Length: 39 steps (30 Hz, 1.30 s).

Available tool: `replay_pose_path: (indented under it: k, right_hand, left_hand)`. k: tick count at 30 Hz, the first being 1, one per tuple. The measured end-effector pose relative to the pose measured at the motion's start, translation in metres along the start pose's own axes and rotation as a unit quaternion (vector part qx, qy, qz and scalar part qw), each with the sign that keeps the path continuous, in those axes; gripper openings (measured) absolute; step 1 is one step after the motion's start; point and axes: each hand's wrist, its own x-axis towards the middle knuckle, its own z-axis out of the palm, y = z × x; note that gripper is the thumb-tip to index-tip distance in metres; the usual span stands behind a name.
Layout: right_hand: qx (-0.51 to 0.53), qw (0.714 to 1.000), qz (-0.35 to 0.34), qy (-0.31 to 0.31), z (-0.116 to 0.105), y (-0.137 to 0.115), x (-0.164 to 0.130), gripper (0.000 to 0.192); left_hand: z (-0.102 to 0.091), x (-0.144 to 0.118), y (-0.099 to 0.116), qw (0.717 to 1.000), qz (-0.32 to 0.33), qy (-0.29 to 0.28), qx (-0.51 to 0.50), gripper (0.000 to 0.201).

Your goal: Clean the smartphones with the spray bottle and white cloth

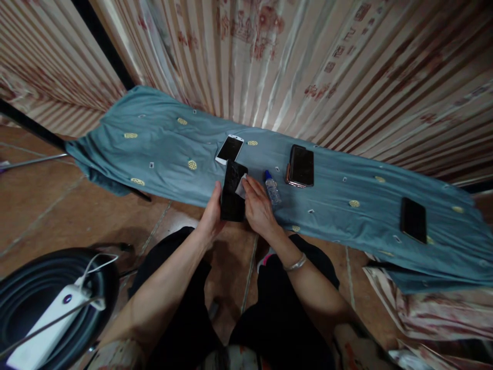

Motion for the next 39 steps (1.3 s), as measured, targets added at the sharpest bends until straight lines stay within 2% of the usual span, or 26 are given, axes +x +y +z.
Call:
replay_pose_path:
  k: [7,19,25,33,39]
  right_hand:
    - [0.004,0.999,-0.049,0.007,-0.001,-0.003,-0.001,0.057]
    - [0.001,0.996,-0.082,0.018,0.000,-0.008,0.001,0.057]
    - [0.011,0.995,-0.099,-0.007,0.001,-0.013,-0.006,0.059]
    - [-0.001,0.996,-0.087,0.006,-0.004,-0.008,-0.005,0.061]
    - [0.011,0.995,-0.097,-0.004,-0.002,-0.010,-0.006,0.058]
  left_hand:
    - [0.011,-0.004,-0.002,1.000,-0.007,-0.001,-0.029,0.057]
    - [0.013,-0.002,-0.004,1.000,-0.006,0.023,-0.005,0.060]
    - [0.009,-0.002,-0.002,1.000,0.007,0.025,0.008,0.062]
    - [0.016,-0.004,-0.008,1.000,0.012,-0.012,-0.007,0.058]
    - [0.014,-0.001,-0.008,1.000,0.014,0.016,-0.003,0.059]
